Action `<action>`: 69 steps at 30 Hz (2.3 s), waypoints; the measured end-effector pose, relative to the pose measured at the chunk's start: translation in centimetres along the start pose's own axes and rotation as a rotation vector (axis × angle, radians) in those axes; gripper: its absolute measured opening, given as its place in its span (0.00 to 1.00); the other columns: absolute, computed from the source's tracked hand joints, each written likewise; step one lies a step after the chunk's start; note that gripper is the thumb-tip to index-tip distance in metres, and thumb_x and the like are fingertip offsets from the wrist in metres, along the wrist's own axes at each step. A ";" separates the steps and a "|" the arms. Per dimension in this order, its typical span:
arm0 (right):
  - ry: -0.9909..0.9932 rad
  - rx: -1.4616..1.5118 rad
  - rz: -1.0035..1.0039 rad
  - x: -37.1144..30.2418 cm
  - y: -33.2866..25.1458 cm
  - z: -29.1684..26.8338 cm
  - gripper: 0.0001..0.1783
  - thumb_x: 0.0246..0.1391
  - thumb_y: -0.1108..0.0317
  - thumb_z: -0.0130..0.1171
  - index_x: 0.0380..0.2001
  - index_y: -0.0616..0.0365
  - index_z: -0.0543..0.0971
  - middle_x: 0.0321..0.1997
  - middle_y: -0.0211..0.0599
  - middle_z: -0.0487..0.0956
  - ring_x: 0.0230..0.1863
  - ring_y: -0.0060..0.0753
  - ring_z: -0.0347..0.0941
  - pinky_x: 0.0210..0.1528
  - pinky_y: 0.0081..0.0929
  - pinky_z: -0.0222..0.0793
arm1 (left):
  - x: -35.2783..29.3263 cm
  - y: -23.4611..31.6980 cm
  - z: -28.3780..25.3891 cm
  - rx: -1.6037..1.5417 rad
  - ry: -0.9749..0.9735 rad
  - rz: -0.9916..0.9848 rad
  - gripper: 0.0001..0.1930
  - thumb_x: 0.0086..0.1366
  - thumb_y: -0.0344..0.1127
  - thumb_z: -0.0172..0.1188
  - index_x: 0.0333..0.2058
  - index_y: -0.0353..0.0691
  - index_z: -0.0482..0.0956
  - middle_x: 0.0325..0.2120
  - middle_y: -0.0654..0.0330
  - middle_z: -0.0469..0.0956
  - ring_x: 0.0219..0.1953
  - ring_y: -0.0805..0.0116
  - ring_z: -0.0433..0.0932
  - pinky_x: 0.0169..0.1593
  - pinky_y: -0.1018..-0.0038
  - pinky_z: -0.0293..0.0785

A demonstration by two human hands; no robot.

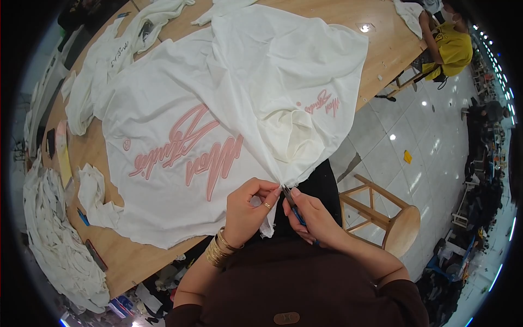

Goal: Trimming excess threads and small fabric pieces from white t-shirts using scissors in a factory setting.

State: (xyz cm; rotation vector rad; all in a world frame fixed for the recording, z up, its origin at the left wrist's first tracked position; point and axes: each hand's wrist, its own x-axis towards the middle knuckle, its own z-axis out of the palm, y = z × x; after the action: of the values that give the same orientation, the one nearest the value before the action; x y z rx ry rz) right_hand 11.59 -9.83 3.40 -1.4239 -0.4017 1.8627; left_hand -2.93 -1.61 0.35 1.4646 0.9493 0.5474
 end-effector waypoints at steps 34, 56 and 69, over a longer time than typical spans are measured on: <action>0.059 -0.103 -0.072 0.3 0.0 0.3 0.24 0.65 0.50 0.29 0.27 0.55 0.66 0.09 0.25 0.59 0.07 0.16 0.49 0.09 0.17 0.47 | 0.6 -0.8 -0.6 -0.443 -0.100 -0.305 0.05 0.58 0.26 0.59 0.33 0.31 0.77 0.24 0.63 0.77 0.25 0.81 0.74 0.31 0.85 0.69; 0.155 -0.290 -0.192 0.2 0.3 0.0 0.20 0.64 0.56 0.40 0.23 0.59 0.67 0.11 0.26 0.60 0.15 0.16 0.55 0.19 0.20 0.53 | 0.5 -0.4 -1.0 -0.539 -0.117 -0.352 0.06 0.58 0.27 0.59 0.35 0.31 0.77 0.25 0.64 0.77 0.26 0.82 0.73 0.31 0.85 0.68; 0.078 -0.160 -0.053 0.1 -0.7 0.1 0.22 0.64 0.54 0.37 0.22 0.58 0.66 0.10 0.23 0.58 0.13 0.14 0.52 0.16 0.16 0.49 | 0.3 -0.5 -0.7 -0.465 -0.076 -0.298 0.05 0.57 0.26 0.59 0.33 0.31 0.77 0.23 0.64 0.77 0.24 0.82 0.72 0.29 0.85 0.68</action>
State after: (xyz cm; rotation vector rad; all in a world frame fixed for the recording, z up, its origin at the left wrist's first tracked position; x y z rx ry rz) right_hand 11.71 -9.25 3.86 -1.5712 -0.5555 1.7592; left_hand -3.44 -0.97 -0.11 0.9032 0.8876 0.4511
